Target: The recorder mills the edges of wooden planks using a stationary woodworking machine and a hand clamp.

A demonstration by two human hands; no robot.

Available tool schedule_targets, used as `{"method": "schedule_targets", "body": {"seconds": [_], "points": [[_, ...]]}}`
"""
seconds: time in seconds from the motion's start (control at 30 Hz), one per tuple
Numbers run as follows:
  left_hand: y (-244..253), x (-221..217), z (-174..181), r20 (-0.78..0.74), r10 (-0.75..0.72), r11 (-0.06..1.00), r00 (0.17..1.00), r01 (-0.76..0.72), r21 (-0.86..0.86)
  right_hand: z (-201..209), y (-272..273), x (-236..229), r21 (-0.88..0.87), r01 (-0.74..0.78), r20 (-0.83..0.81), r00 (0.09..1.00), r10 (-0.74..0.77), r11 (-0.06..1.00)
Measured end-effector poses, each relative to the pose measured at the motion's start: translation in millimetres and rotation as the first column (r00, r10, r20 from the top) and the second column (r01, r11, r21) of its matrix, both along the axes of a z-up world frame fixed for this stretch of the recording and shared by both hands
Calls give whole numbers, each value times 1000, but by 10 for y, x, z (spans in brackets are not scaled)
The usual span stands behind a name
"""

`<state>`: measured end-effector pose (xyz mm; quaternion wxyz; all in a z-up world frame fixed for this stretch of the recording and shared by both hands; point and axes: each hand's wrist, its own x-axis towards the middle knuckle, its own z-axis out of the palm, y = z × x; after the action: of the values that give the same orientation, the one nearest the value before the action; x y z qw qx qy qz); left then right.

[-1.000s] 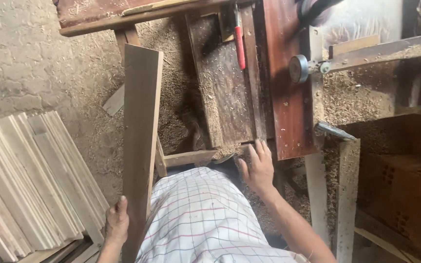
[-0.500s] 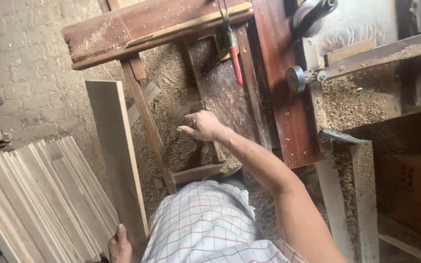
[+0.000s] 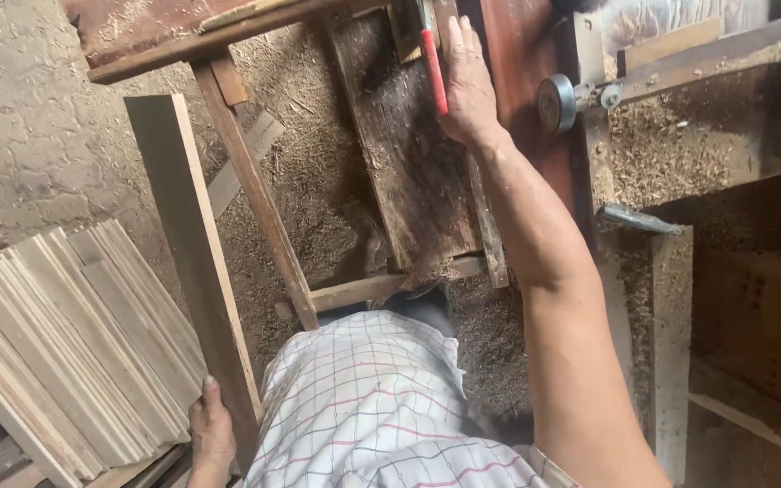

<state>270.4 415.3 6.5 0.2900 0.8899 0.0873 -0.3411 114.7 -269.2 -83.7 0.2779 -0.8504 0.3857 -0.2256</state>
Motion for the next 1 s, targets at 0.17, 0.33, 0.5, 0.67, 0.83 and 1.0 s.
{"method": "schedule_targets", "body": {"seconds": [0.17, 0.33, 0.5, 0.67, 0.83, 1.0], "points": [[33, 80, -198, 5, -88, 994, 996, 88, -71, 446, 650, -357, 3, -6, -212, 977, 6, 1000], [-248, -22, -252, -89, -139, 987, 986, 130, -95, 749, 1869, -1320, 63, 26, -341, 940, -3, 998], [-281, -93, -282, -66, -189, 972, 980, 177, -158, 1006, 2617, -1642, 107, 131, -431, 899, -72, 986], [-512, -89, 143, 0, -267, 947, 964, 263, -187, 732, 2473, -1098, 209, 108, -285, 958, -45, 972], [-274, -133, 117, 81, -224, 965, 971, 233, -121, 180, 1826, -273, -124, 156, -162, 971, -175, 980], [229, -188, -202, 128, -140, 988, 982, 147, -47, 150, 1246, 568, -107, 162, -261, 947, -185, 981]]}}
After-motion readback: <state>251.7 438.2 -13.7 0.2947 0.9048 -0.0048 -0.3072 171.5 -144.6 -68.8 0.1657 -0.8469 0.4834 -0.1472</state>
